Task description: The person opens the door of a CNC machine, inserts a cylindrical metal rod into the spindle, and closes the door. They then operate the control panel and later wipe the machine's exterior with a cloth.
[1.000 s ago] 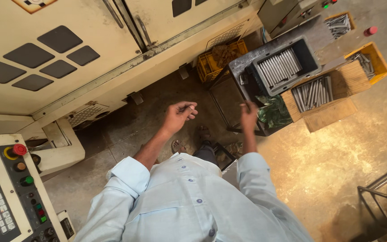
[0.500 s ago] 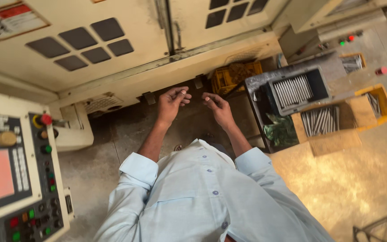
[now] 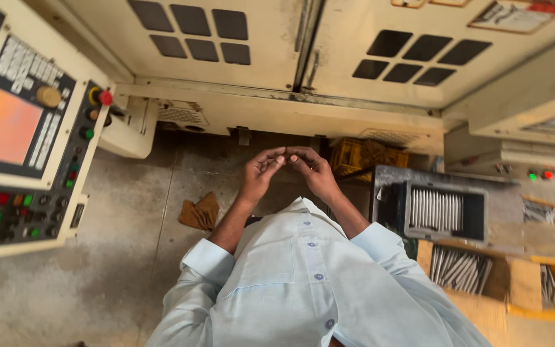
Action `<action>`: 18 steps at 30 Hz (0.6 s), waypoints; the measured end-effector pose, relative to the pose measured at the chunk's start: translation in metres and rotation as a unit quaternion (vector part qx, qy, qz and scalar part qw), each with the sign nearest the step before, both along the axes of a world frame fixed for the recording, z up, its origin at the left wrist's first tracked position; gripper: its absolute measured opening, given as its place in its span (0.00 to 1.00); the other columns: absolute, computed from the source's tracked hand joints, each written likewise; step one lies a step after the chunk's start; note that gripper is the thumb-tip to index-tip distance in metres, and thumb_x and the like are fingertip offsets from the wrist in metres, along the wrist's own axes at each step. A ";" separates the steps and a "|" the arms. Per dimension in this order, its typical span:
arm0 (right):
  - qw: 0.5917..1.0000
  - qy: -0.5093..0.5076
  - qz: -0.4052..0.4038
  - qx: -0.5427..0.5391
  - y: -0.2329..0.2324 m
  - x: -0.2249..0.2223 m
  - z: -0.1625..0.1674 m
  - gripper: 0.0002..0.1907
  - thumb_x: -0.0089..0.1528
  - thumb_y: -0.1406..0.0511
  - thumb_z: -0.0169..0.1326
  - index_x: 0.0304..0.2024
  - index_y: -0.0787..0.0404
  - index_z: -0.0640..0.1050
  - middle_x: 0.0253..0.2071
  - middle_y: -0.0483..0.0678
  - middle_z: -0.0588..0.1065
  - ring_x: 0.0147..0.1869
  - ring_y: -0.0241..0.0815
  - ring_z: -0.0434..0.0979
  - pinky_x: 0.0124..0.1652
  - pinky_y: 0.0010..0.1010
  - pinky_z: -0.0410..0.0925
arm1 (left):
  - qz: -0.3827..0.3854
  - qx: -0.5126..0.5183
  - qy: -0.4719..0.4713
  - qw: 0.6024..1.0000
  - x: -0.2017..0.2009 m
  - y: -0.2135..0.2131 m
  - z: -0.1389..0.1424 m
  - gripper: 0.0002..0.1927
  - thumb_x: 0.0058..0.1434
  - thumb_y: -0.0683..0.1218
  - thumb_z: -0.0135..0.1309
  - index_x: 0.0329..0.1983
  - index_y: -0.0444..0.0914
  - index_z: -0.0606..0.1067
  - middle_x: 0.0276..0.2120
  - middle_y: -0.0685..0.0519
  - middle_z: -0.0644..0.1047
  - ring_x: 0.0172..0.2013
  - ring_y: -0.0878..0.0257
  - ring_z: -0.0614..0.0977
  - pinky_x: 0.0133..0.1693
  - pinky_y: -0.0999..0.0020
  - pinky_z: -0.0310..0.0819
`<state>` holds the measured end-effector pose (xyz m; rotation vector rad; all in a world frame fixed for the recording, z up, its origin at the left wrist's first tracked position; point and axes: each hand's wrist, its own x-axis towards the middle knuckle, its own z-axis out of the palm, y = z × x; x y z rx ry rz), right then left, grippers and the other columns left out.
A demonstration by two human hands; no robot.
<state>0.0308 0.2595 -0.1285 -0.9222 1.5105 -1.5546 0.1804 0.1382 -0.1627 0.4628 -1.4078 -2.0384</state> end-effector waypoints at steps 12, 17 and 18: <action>0.996 0.005 0.090 -0.027 0.000 -0.010 0.008 0.18 0.69 0.65 0.55 0.60 0.66 0.76 0.62 0.50 0.73 0.65 0.41 0.74 0.63 0.33 0.68 | 0.088 -0.043 -0.010 0.995 0.006 0.050 0.018 0.23 0.72 0.42 0.53 0.69 0.34 0.69 0.57 0.54 0.75 0.54 0.70 0.76 0.56 0.74 0.72; 0.994 0.030 0.105 -0.001 0.005 -0.005 0.003 0.19 0.69 0.65 0.55 0.61 0.65 0.76 0.61 0.50 0.74 0.64 0.41 0.75 0.63 0.32 0.68 | 0.106 -0.031 -0.011 0.994 0.013 0.059 0.009 0.23 0.71 0.41 0.55 0.69 0.35 0.70 0.55 0.54 0.75 0.53 0.69 0.77 0.55 0.72 0.74; 0.994 0.038 0.107 0.005 0.006 -0.003 0.003 0.19 0.69 0.65 0.55 0.61 0.65 0.76 0.61 0.49 0.74 0.64 0.40 0.75 0.63 0.32 0.68 | 0.110 -0.034 -0.014 0.993 0.015 0.060 0.008 0.23 0.71 0.41 0.55 0.69 0.35 0.71 0.55 0.54 0.75 0.53 0.69 0.77 0.55 0.73 0.74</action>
